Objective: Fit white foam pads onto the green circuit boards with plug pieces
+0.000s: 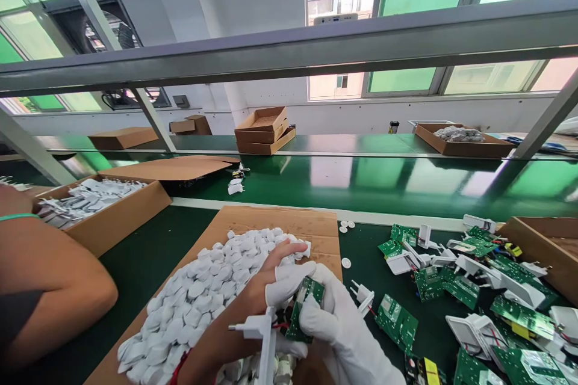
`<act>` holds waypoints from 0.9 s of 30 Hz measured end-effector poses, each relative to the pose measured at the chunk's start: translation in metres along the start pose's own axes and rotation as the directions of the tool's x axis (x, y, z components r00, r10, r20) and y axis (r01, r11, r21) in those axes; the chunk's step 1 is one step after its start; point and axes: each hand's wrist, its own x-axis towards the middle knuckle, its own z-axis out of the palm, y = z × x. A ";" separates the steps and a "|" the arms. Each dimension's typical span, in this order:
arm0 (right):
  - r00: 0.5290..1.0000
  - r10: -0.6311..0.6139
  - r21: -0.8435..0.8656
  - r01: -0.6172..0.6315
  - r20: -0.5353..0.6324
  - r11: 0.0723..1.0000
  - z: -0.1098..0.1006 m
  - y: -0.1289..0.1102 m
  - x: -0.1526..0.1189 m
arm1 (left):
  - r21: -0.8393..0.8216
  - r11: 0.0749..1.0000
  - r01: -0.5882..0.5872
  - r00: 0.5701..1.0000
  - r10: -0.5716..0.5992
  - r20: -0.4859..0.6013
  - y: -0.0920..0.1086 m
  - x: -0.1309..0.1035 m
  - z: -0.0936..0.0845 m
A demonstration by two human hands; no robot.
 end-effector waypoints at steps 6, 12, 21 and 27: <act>0.999 0.034 0.063 -0.034 -0.011 0.997 0.002 0.001 -0.007 | -0.080 0.995 -0.062 0.998 0.064 0.023 0.017 0.002 -0.004; 0.979 -0.169 -0.266 0.133 -0.115 0.955 -0.008 0.006 -0.007 | -0.176 0.982 -0.069 0.996 0.077 0.039 0.024 -0.002 -0.009; 0.977 -0.197 -0.445 0.141 -0.083 0.885 -0.002 -0.012 -0.011 | -0.492 0.866 0.091 0.993 -0.116 -0.021 0.041 0.002 -0.003; 0.986 -0.162 -0.418 0.164 0.042 0.893 -0.002 -0.018 -0.009 | -0.482 0.863 0.151 0.983 -0.184 -0.021 0.042 0.001 -0.005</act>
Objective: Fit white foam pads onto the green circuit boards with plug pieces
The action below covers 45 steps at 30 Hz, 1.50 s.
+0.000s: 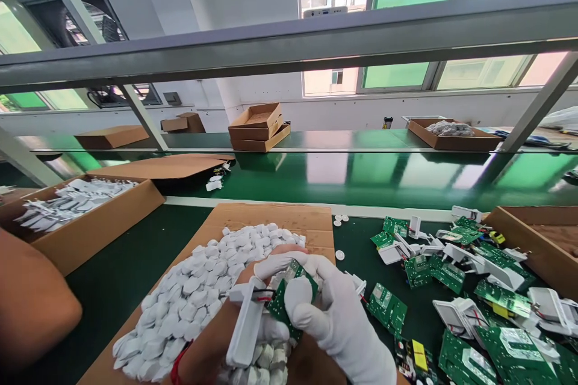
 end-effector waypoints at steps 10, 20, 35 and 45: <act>0.968 -0.041 0.042 0.053 -0.246 0.998 0.014 0.020 -0.006 | 0.491 0.834 -0.250 0.955 0.297 -0.019 -0.027 0.002 -0.007; 0.994 0.076 0.366 -0.043 -0.076 0.930 0.002 0.024 -0.005 | 0.407 0.860 -0.308 0.946 0.321 0.038 -0.047 0.003 -0.012; 0.945 0.200 0.236 -0.138 -0.259 0.962 0.003 0.014 0.005 | -0.163 0.986 -0.041 0.970 0.000 -0.241 -0.007 0.005 -0.005; 0.869 0.354 -0.836 0.116 0.347 0.536 0.000 0.013 -0.001 | -0.677 0.699 -0.230 0.689 -0.375 -0.620 0.012 0.020 -0.039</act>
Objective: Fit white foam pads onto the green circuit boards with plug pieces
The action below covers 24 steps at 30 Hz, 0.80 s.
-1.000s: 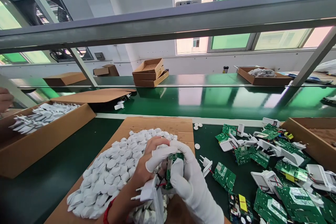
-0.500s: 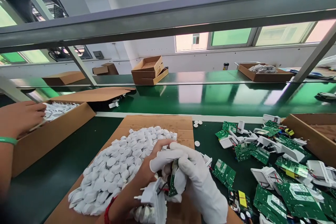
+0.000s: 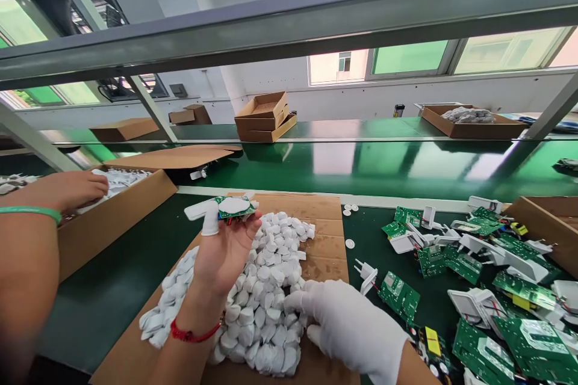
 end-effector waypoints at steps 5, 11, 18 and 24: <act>0.997 0.040 -0.153 -0.030 0.069 0.988 0.007 0.000 0.004 | 0.002 0.993 0.115 0.993 -0.115 0.019 -0.001 -0.002 0.003; 0.977 0.180 -0.307 -0.138 0.115 0.942 0.010 -0.003 0.010 | 0.057 0.985 0.162 0.981 -0.167 0.104 -0.007 -0.004 0.000; 0.974 0.186 -0.365 -0.127 0.132 0.922 0.012 0.000 0.013 | 0.290 0.947 0.141 0.963 -0.199 0.181 -0.013 -0.005 -0.006; 0.987 0.120 -0.303 -0.083 0.106 0.949 0.005 -0.001 0.006 | 0.706 0.708 -0.024 0.940 -0.224 0.256 -0.018 -0.010 -0.004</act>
